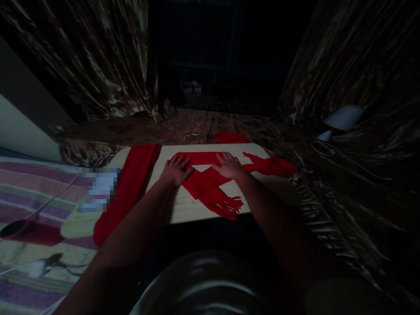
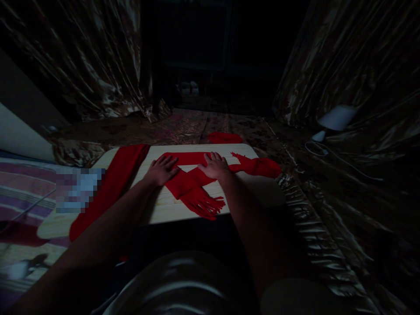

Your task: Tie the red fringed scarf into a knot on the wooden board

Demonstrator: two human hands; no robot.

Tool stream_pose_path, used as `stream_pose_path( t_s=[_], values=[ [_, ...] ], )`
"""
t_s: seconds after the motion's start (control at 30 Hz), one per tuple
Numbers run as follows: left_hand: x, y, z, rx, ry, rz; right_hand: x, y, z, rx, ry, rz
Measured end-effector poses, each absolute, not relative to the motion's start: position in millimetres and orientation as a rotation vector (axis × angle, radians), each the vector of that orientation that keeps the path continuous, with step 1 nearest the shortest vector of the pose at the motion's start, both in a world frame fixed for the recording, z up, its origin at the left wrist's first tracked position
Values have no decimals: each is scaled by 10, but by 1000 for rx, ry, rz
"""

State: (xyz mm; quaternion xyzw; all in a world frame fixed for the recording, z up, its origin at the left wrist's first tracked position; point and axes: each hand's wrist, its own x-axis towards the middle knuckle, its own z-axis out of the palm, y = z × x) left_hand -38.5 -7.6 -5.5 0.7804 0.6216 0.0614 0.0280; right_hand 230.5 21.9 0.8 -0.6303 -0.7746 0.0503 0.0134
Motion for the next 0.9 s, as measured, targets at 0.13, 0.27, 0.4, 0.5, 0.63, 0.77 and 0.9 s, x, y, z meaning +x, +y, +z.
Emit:
stream_pose_path(
  t_s=[0.13,0.27,0.4,0.5,0.63,0.77,0.9],
  values=[
    [-381,-46,-50,2425,1928,201,2291,215,3,-1968,-2391,117],
    [-376,3,-19,2402,1920,174,2282,247,9,-1950,-2372,104],
    [-386,28,-10,2400,1913,184,2277,278,3,-1918,-2351,72],
    [-401,28,-33,2440,1912,248,2271,253,-26,-1864,-2292,-25],
    [-416,24,-67,2454,1909,307,2265,150,-49,-1735,-2143,-237],
    [-430,30,-88,2439,1899,350,2288,33,-10,-1558,-2028,-364],
    [-441,36,-104,2427,1886,400,2349,-91,20,-1498,-1969,-379]
  ],
)
